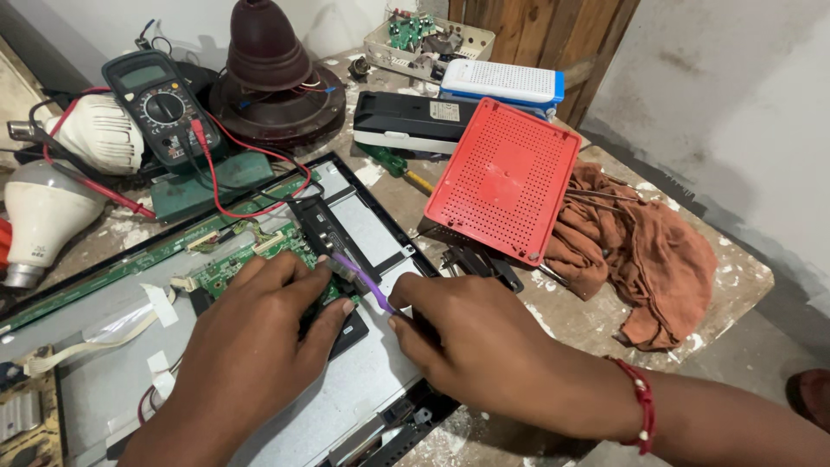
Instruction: The person uses a purple toothbrush to scrub dust and debris from two circuit boards inside a disassembled flat-screen TV. They scrub the green mainboard first, then move to the yellow power supply board, and finally reconnect a white ribbon cable to the mainboard.
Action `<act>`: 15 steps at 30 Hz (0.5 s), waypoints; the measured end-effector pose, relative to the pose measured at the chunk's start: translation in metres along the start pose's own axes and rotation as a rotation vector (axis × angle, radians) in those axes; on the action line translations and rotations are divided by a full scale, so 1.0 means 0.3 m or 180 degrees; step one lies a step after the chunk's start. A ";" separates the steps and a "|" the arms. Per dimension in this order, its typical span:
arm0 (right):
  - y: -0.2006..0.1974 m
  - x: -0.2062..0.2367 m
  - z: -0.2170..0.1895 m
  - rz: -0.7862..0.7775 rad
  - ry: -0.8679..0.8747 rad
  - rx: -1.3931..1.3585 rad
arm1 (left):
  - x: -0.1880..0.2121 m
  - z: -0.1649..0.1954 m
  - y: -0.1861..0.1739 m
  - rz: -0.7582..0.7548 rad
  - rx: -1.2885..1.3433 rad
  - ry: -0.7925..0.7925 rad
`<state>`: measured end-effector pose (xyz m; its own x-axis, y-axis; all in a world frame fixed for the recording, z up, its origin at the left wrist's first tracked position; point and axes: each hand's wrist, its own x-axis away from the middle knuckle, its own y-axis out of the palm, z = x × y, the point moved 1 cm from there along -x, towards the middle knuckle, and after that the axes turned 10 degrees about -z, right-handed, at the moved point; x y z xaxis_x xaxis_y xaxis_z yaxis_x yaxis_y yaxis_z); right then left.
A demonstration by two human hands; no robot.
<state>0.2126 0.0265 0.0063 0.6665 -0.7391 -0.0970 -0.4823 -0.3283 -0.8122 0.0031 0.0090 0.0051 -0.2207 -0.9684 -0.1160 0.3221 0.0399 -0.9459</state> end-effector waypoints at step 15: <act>0.020 -0.078 0.030 -0.0023 -0.0207 0.0527 | -0.001 -0.002 0.005 0.0057 -0.0027 0.0019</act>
<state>0.1992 0.0473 -0.0014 0.7077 -0.6956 -0.1235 -0.3806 -0.2281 -0.8962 0.0030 0.0095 0.0036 -0.2205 -0.9660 -0.1349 0.3183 0.0595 -0.9461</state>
